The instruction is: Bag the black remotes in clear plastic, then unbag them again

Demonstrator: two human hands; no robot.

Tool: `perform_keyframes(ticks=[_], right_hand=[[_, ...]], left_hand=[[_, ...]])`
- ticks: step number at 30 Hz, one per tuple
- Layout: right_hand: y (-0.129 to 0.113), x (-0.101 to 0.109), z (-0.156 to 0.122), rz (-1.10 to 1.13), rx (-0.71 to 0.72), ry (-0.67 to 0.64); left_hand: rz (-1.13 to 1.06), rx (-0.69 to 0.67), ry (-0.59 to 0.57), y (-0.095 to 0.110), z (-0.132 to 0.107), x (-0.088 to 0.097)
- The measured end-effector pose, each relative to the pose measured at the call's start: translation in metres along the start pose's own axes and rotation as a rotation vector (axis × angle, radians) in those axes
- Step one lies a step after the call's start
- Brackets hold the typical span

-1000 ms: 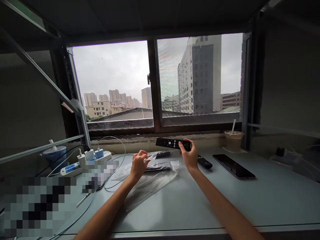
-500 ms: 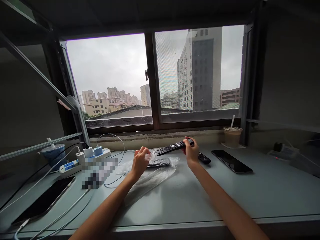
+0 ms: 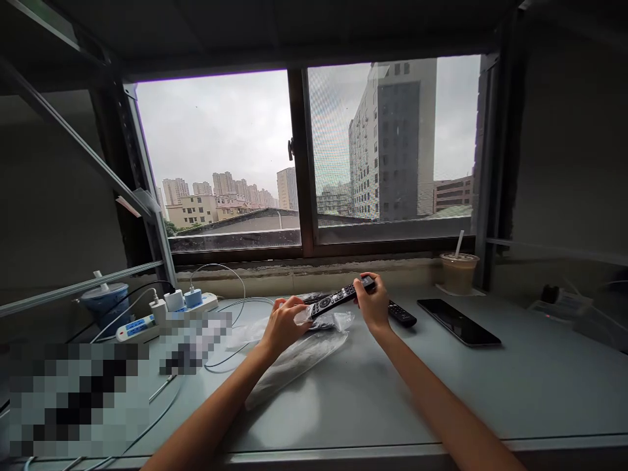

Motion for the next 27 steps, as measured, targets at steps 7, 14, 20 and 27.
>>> perform_keyframes(ticks=[7, 14, 20, 27], right_hand=[[0.002, -0.022, -0.002, -0.053, 0.009, -0.229], [0.01, -0.066, -0.016, -0.052, -0.015, -0.592], [0.028, -0.097, -0.04, -0.046, -0.157, -0.866], [0.047, -0.112, -0.058, 0.098, -0.358, -1.063]], left_hand=[[0.033, 0.002, 0.014, 0.0, 0.0, 0.001], [0.067, 0.012, 0.075, 0.0, -0.002, 0.008], [0.098, 0.001, 0.098, 0.002, -0.004, 0.009], [0.082, -0.034, 0.095, 0.009, -0.004, 0.005]])
Point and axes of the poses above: each hand's wrist, its own z-axis towards the middle knuckle, its own x-axis out of the back of the hand, y = z × x, the point moved 9 cm from there along z, towards the middle knuckle, and after that the axes turned 15 degrees about -y, right-handed, at the moved point
